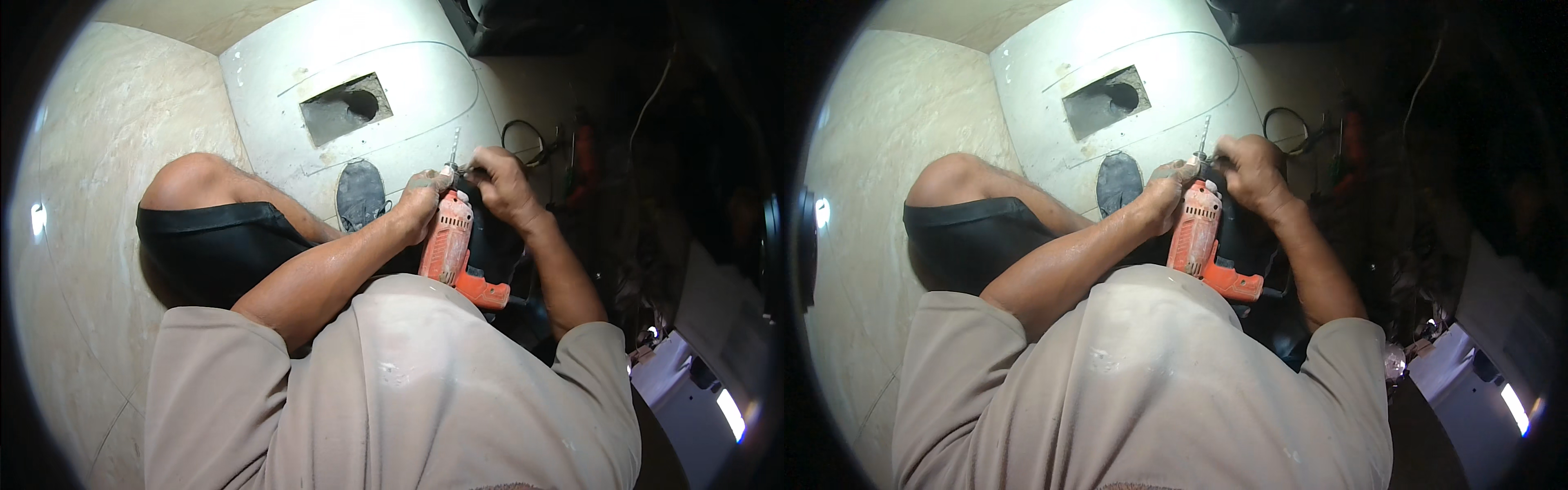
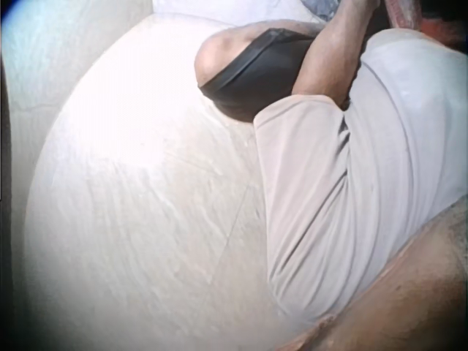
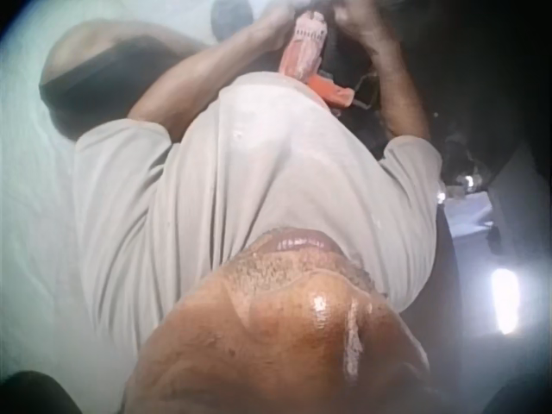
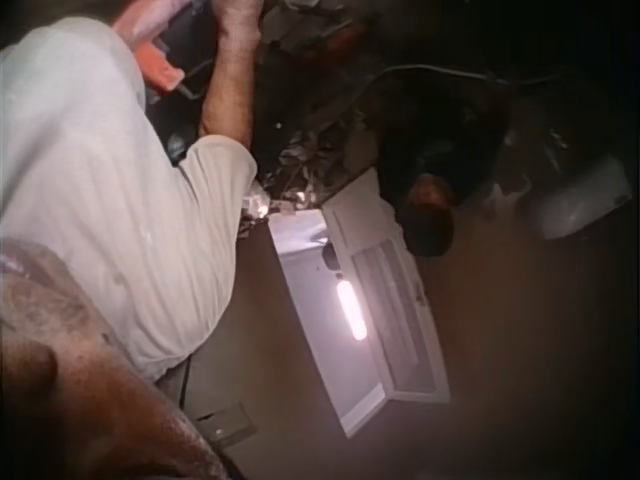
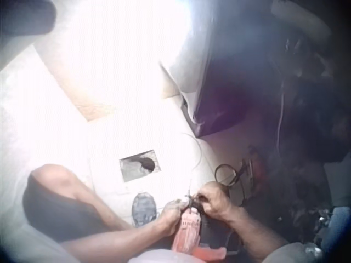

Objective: The person uses a power drill to make a hole in the bathroom floor near a plumbing cutout, while handling a drill bit and a pair of pliers.

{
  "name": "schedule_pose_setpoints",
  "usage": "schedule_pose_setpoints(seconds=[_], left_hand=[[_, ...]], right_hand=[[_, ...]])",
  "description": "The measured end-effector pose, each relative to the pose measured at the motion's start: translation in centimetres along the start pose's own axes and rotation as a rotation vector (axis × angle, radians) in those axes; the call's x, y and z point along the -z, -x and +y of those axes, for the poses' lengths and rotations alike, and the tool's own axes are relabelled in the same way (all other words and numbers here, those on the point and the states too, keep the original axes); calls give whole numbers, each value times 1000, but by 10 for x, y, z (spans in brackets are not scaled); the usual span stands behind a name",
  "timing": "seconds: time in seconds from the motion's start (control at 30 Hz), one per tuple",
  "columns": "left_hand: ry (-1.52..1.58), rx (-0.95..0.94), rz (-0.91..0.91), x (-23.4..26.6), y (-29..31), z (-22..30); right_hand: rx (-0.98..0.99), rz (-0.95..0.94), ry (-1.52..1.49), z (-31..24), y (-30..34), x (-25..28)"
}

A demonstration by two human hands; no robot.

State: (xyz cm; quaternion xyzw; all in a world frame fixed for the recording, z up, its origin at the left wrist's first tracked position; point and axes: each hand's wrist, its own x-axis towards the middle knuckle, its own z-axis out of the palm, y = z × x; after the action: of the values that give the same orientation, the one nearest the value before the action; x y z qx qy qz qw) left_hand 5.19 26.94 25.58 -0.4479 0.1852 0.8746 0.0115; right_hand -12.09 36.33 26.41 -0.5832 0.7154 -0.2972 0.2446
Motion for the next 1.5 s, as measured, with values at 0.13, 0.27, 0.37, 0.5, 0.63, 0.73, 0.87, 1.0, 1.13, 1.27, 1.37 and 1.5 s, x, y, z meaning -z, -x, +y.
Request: schedule_pose_setpoints(seconds=[0.13, 0.27, 0.37, 0.5, 0.63, 0.73, 0.87, 1.0, 1.13, 1.27, 1.37, 1.5], left_hand=[[6, -11, 21, 3, -3, -2], [-96, -27, 45, 3, 0, -2], [4, 30, 7, 3, 1, 2], [113, 85, -142, 7, -1, 5], [57, 79, -175, 7, -6, 1], [-52, 21, -154, 5, -7, -1], [17, 20, -221, 5, -5, 0], [-8, 15, -202, 5, -6, 0], [-65, -43, -193, 3, -10, -2], [-19, -15, -191, 3, -12, -1], [-19, 25, -194, 5, -10, 0], [-7, 59, -204, 5, -10, 2]], right_hand=[[-244, 209, -385, 12, 5, 17], [-443, 258, -655, 6, 16, 16], [-409, 263, -637, -8, 23, -1], [-364, 392, -606, -22, 26, -19], [-304, 474, -451, -24, 32, -20], [-296, 404, -387, -21, 35, -18], [-200, 369, -362, -17, 30, -20], [-144, 397, -271, -14, 24, -24], [-194, 424, -292, -14, 26, -27], [-177, 456, -271, -17, 29, -30], [-196, 468, -271, -20, 29, -30], [-188, 456, -304, -23, 32, -28]])
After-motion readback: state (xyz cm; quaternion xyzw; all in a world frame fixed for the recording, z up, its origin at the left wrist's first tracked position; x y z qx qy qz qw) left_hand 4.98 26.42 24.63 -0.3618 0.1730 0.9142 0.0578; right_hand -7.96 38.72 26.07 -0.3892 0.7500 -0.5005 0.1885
